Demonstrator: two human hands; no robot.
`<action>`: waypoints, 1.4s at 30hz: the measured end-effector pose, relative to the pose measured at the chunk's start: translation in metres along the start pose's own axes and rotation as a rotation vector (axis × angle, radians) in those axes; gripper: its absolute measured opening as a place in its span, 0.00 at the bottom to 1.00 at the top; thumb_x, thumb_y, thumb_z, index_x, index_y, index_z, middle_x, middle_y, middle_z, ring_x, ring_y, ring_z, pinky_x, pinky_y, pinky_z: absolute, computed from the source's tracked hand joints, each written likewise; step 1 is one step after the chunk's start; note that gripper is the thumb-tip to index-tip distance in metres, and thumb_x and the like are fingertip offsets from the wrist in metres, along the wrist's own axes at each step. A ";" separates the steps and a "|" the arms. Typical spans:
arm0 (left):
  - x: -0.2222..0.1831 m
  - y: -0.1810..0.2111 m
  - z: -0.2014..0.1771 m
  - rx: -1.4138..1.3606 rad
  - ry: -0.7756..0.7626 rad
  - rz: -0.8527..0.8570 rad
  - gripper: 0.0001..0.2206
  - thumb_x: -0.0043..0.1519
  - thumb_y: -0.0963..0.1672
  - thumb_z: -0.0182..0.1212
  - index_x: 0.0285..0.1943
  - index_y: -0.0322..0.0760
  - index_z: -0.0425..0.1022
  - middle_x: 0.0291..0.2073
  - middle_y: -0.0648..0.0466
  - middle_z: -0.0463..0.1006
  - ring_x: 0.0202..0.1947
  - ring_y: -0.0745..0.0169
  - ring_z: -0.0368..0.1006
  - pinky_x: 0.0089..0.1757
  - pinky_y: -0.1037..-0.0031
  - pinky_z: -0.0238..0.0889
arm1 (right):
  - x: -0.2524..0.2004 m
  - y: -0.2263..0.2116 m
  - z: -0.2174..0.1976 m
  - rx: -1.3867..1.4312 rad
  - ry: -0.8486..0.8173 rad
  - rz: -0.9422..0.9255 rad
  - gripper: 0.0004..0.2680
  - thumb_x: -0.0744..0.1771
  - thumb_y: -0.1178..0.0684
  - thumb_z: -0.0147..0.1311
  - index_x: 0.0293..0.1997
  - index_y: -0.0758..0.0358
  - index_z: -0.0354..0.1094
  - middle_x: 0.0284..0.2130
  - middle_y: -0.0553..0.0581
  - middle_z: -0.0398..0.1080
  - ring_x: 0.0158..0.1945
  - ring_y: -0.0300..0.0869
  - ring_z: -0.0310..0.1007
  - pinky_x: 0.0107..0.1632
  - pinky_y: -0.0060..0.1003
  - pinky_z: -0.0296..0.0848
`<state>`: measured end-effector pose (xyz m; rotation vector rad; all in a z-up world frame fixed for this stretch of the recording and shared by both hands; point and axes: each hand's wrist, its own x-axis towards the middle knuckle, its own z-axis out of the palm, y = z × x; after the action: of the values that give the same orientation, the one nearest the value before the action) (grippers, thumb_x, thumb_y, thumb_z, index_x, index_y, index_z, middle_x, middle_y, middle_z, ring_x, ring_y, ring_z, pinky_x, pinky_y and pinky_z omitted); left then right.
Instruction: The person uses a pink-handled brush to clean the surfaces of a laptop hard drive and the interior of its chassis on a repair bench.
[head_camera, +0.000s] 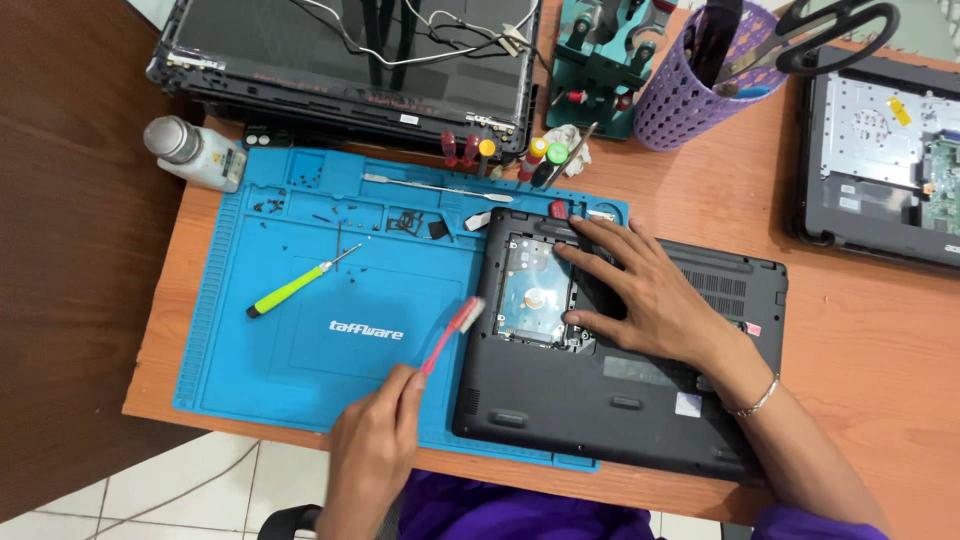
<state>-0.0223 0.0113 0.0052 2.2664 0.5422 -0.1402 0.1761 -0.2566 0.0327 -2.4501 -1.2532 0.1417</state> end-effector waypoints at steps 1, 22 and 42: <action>-0.001 -0.002 -0.003 0.027 -0.007 0.037 0.11 0.67 0.48 0.52 0.41 0.40 0.76 0.22 0.42 0.78 0.26 0.35 0.76 0.29 0.51 0.63 | -0.001 0.000 0.000 0.004 -0.002 0.003 0.28 0.63 0.38 0.61 0.70 0.54 0.60 0.70 0.65 0.55 0.73 0.58 0.51 0.73 0.61 0.46; 0.012 -0.019 -0.031 0.093 -0.028 0.186 0.08 0.64 0.45 0.58 0.39 0.36 0.77 0.18 0.45 0.76 0.17 0.46 0.72 0.23 0.58 0.59 | -0.001 0.003 0.003 -0.005 0.007 -0.018 0.28 0.63 0.38 0.61 0.70 0.55 0.60 0.70 0.65 0.55 0.73 0.58 0.52 0.73 0.61 0.46; 0.005 0.003 -0.036 0.229 0.074 0.313 0.08 0.63 0.46 0.59 0.39 0.38 0.79 0.27 0.52 0.83 0.20 0.45 0.76 0.22 0.58 0.64 | -0.002 0.005 0.004 -0.001 0.008 -0.016 0.28 0.63 0.37 0.60 0.70 0.55 0.60 0.70 0.65 0.55 0.73 0.58 0.52 0.73 0.60 0.47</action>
<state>-0.0189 0.0371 0.0302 2.5564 0.2112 0.0412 0.1771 -0.2595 0.0267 -2.4384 -1.2697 0.1272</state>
